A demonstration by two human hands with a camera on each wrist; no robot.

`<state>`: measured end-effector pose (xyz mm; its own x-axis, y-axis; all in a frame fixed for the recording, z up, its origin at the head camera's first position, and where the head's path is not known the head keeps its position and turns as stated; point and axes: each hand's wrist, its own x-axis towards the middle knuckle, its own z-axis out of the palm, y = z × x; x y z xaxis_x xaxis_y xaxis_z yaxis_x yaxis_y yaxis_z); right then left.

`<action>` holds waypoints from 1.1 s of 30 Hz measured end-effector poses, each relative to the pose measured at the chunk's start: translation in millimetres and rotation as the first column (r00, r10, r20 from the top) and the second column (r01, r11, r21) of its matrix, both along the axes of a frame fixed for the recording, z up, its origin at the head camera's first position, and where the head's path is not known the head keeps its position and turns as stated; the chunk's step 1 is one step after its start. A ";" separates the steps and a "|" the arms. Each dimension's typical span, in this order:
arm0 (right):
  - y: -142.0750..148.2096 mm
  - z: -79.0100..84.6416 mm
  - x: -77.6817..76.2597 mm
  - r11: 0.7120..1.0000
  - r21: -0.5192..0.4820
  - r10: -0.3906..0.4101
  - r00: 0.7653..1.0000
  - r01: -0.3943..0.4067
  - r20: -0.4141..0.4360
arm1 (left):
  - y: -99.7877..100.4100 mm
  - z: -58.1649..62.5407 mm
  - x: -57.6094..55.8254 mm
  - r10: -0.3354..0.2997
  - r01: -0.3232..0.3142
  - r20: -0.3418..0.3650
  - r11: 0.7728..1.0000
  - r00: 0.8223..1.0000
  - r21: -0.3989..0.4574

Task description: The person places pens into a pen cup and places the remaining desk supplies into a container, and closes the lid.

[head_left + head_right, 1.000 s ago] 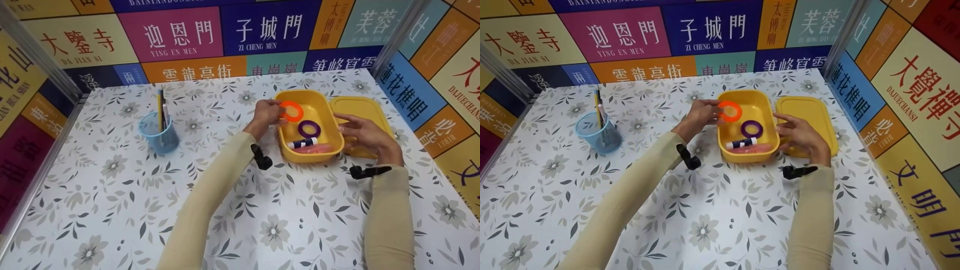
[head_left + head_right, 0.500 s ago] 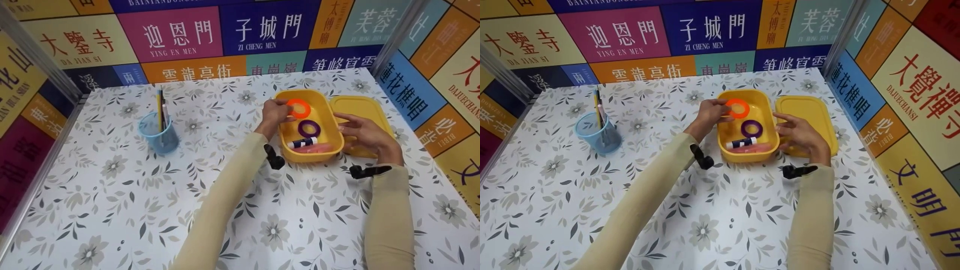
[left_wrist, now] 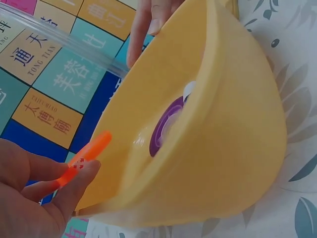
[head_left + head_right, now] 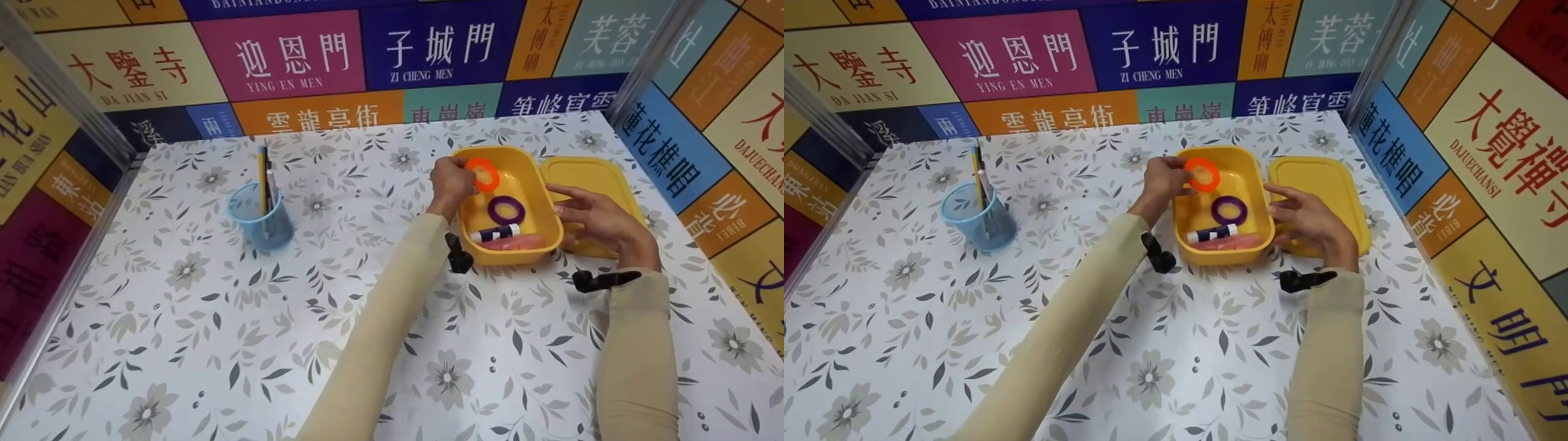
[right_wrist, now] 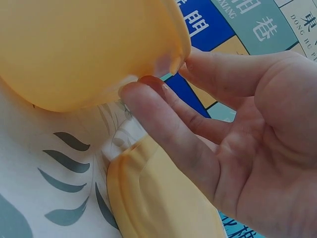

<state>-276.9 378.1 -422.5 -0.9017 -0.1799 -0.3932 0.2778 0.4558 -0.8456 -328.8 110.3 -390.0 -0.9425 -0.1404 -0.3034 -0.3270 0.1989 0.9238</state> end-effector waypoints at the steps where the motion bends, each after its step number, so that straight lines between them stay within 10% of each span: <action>1: 0.3 -0.2 -0.1 1.000 0.000 0.000 1.000 0.000 0.002 | 0.0 0.0 -0.2 -0.001 0.001 -0.005 1.000 1.000 -0.010; 19: -2.0 -0.1 0.4 1.000 0.014 -0.021 1.000 0.020 0.010 | 2.6 -7.6 5.4 -0.126 0.081 -0.164 0.963 0.978 -0.257; 33: -3.0 2.3 0.6 1.000 0.006 -0.007 1.000 0.007 0.018 | -15.1 5.8 3.9 -0.106 0.084 -0.182 0.989 0.978 -0.122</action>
<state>-276.3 375.1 -420.3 -0.8959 -0.1713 -0.4100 0.2959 0.4583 -0.8381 -324.9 95.1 -384.2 -0.9917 -0.0707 -0.1074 -0.1247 0.3271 0.9367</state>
